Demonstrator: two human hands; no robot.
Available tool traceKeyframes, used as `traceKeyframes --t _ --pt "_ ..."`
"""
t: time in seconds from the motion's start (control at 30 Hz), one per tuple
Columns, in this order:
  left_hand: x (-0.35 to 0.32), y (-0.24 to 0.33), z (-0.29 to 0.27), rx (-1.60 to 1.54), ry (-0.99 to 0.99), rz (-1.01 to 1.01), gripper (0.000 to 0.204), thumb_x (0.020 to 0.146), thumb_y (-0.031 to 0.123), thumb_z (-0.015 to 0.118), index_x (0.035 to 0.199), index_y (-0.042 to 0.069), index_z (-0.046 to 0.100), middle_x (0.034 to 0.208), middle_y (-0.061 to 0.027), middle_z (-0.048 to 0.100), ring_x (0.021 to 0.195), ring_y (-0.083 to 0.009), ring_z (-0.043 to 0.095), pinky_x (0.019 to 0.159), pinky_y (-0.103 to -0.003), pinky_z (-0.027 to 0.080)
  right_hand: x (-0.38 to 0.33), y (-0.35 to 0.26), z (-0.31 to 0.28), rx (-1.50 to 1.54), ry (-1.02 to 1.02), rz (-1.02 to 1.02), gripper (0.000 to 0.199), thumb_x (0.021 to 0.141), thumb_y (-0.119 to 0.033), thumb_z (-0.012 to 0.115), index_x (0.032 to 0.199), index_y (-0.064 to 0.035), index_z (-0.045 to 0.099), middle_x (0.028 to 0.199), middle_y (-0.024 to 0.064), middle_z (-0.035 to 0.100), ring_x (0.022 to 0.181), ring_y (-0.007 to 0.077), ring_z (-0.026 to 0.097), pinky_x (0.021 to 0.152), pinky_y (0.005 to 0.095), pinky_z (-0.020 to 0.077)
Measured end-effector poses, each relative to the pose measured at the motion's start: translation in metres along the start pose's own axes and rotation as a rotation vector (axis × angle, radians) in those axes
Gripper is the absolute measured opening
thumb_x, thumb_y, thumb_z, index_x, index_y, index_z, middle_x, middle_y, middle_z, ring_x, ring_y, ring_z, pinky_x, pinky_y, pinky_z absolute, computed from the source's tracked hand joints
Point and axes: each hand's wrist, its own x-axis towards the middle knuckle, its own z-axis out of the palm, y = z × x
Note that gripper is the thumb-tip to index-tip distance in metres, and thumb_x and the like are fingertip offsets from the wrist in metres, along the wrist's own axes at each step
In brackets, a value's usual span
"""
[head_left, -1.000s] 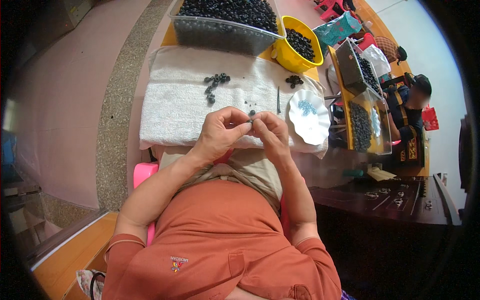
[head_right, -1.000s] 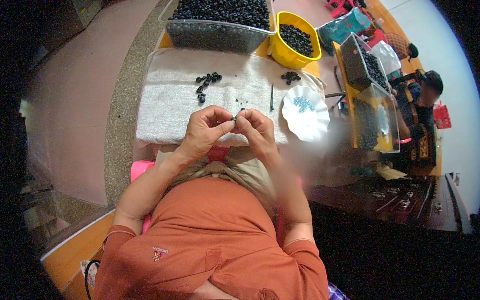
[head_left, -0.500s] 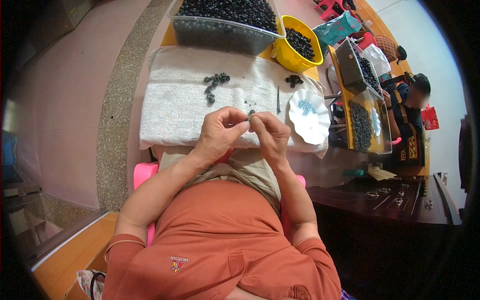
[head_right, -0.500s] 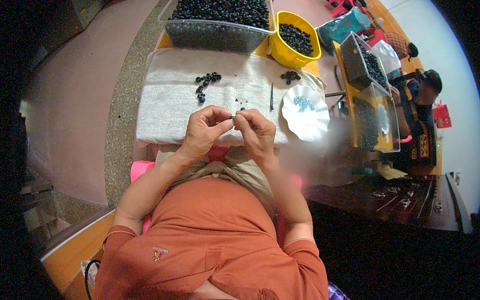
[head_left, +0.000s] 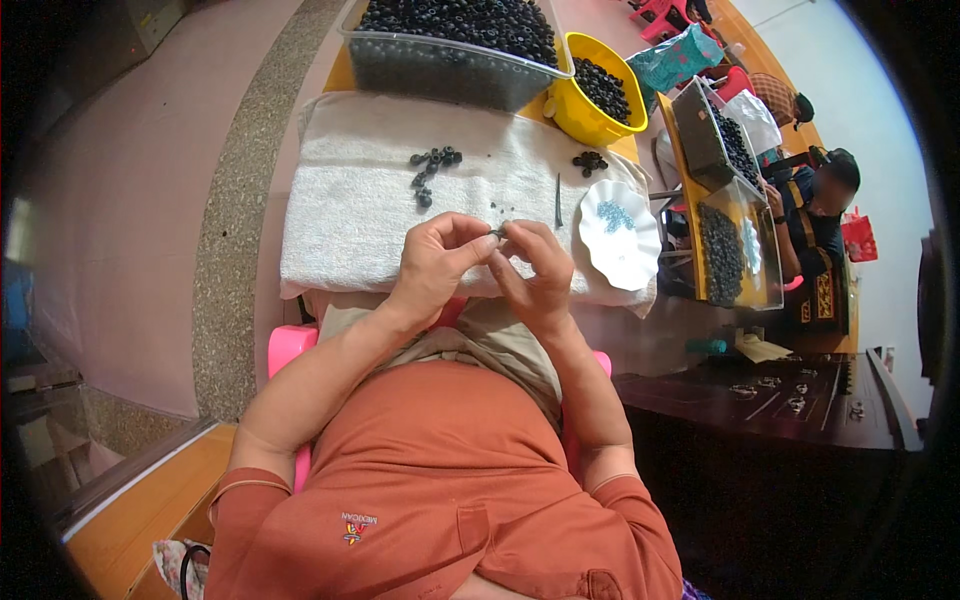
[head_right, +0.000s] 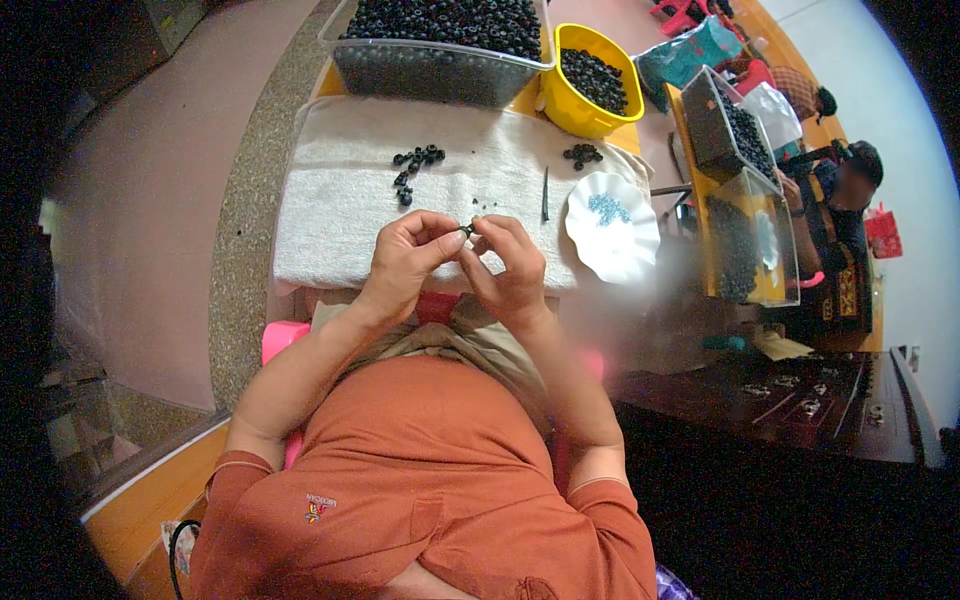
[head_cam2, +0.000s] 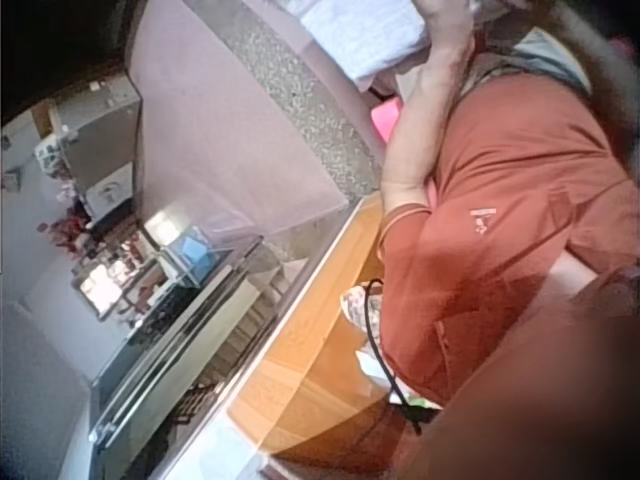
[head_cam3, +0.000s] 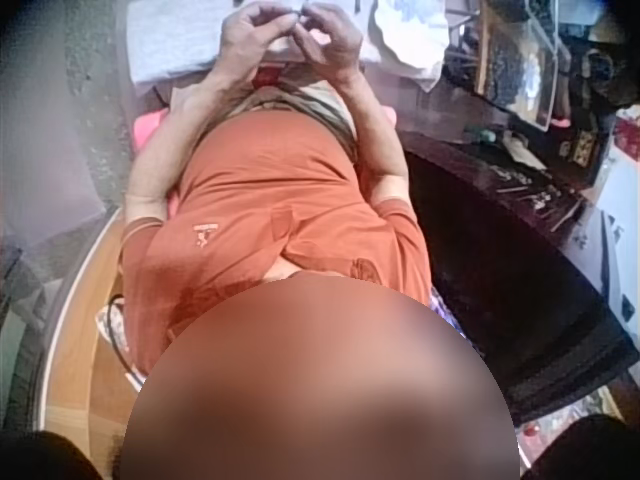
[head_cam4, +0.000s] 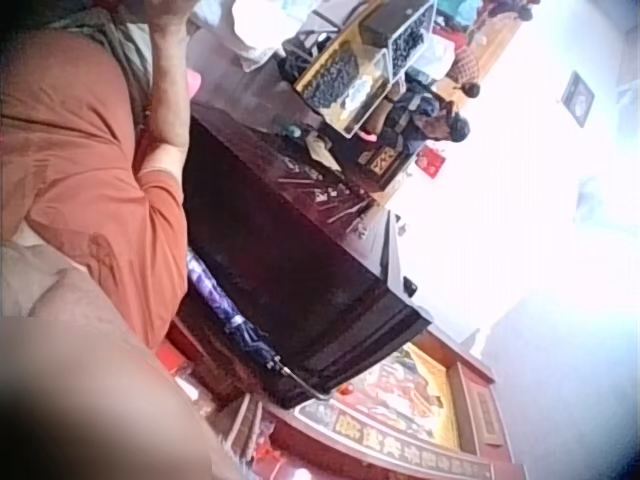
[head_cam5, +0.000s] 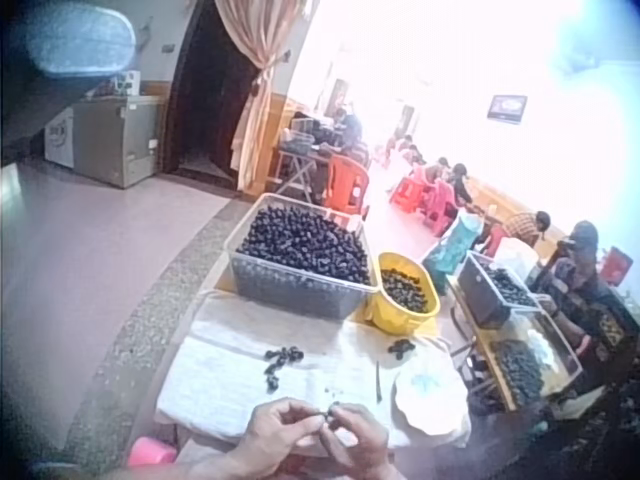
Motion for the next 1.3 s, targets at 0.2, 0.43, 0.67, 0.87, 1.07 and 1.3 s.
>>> traceKeyframes --t 0.2,0.43,0.67,0.87,1.07,1.3 --pt "0.000 -0.005 -0.001 -0.053 0.021 -0.028 0.012 0.090 0.004 0.068 0.100 0.000 0.064 0.092 -0.0056 0.068 0.084 -0.0107 0.065 0.080 -0.026 0.054 0.001 -0.005 0.001 -0.096 0.027 -0.036 0.038 0.073 0.005 0.077 0.108 0.0006 0.063 0.099 0.0155 0.065 0.072 0.0207 0.068 0.061 0.0298 0.0563" --pt "0.000 -0.008 -0.001 -0.092 0.052 -0.041 0.013 0.089 0.003 0.068 0.101 0.000 0.065 0.091 -0.0055 0.068 0.082 -0.0110 0.065 0.078 -0.026 0.055 0.002 -0.008 0.004 -0.158 0.062 -0.063 0.035 0.072 0.004 0.077 0.105 0.0023 0.063 0.096 0.0152 0.067 0.071 0.0217 0.067 0.062 0.0301 0.0541" --pt "-0.003 -0.011 0.001 -0.041 0.101 -0.025 0.011 0.088 0.003 0.069 0.099 0.000 0.066 0.090 -0.0051 0.068 0.081 -0.0099 0.064 0.076 -0.025 0.054 0.002 -0.008 0.004 -0.181 -0.017 -0.057 0.029 0.075 0.002 0.075 0.101 0.0022 0.063 0.092 0.0164 0.066 0.070 0.0249 0.067 0.061 0.0319 0.0538" --pt "-0.002 -0.013 0.001 -0.048 0.089 -0.010 0.011 0.088 0.003 0.069 0.098 0.000 0.067 0.089 -0.0044 0.068 0.080 -0.0090 0.063 0.074 -0.024 0.054 0.005 -0.006 0.003 -0.194 -0.026 -0.099 0.027 0.076 0.001 0.074 0.100 0.0015 0.062 0.089 0.0160 0.065 0.069 0.0263 0.066 0.059 0.0341 0.0540" --pt "-0.002 -0.011 0.002 -0.071 0.090 -0.013 0.011 0.089 0.003 0.069 0.098 0.000 0.067 0.089 -0.0044 0.068 0.080 -0.0093 0.064 0.075 -0.024 0.054 0.005 -0.005 0.004 -0.170 -0.002 -0.068 0.030 0.073 0.002 0.075 0.100 0.0005 0.062 0.089 0.0145 0.065 0.070 0.0255 0.066 0.061 0.0325 0.0537" --pt "-0.004 -0.011 0.004 -0.048 0.067 -0.045 0.011 0.089 0.004 0.069 0.099 -0.001 0.066 0.090 -0.0053 0.068 0.081 -0.0106 0.065 0.075 -0.026 0.056 0.003 0.003 0.000 -0.196 -0.035 -0.145 0.028 0.072 0.002 0.073 0.098 -0.0022 0.063 0.088 0.0138 0.064 0.069 0.0267 0.066 0.059 0.0348 0.0537"
